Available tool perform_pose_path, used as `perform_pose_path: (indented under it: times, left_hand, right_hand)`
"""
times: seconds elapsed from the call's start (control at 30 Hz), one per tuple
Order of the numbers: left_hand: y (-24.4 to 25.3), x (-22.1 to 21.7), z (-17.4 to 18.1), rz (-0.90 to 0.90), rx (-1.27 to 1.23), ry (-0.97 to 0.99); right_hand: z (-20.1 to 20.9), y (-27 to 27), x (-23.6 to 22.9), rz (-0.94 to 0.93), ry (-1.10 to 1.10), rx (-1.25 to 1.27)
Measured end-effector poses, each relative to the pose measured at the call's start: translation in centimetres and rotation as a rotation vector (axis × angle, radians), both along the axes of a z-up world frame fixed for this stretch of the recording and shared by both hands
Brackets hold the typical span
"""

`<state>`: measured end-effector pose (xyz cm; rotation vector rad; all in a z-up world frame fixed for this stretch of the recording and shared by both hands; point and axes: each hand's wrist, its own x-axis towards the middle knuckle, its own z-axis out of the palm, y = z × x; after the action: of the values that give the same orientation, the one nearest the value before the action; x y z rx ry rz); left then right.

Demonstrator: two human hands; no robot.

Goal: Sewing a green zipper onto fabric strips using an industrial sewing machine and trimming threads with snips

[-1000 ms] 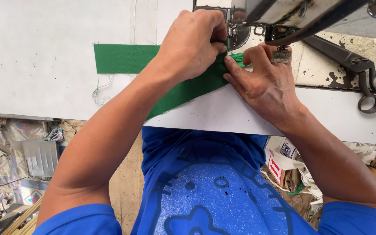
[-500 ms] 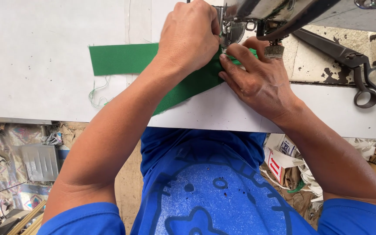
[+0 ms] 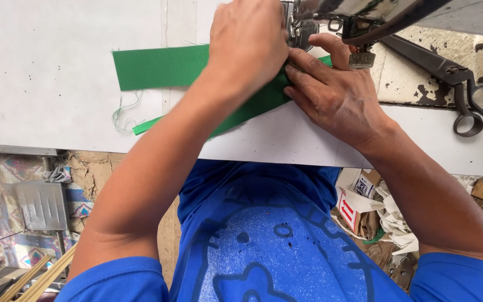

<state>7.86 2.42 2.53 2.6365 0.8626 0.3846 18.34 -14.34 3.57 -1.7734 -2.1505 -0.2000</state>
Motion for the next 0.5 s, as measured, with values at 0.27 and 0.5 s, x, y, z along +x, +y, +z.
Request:
perform_pose_path:
  times: [0.27, 0.5]
  left_hand:
    - [-3.7, -7.7, 0.2, -0.259, 0.486, -0.206]
    - [-0.5, -6.6, 0.4, -0.494, 0.394, -0.328]
  right_hand:
    - [-0.4, -0.4, -1.4, -0.078, 0.03, 0.018]
    - [-0.7, -0.3, -2.5, -0.177, 0.028, 0.08]
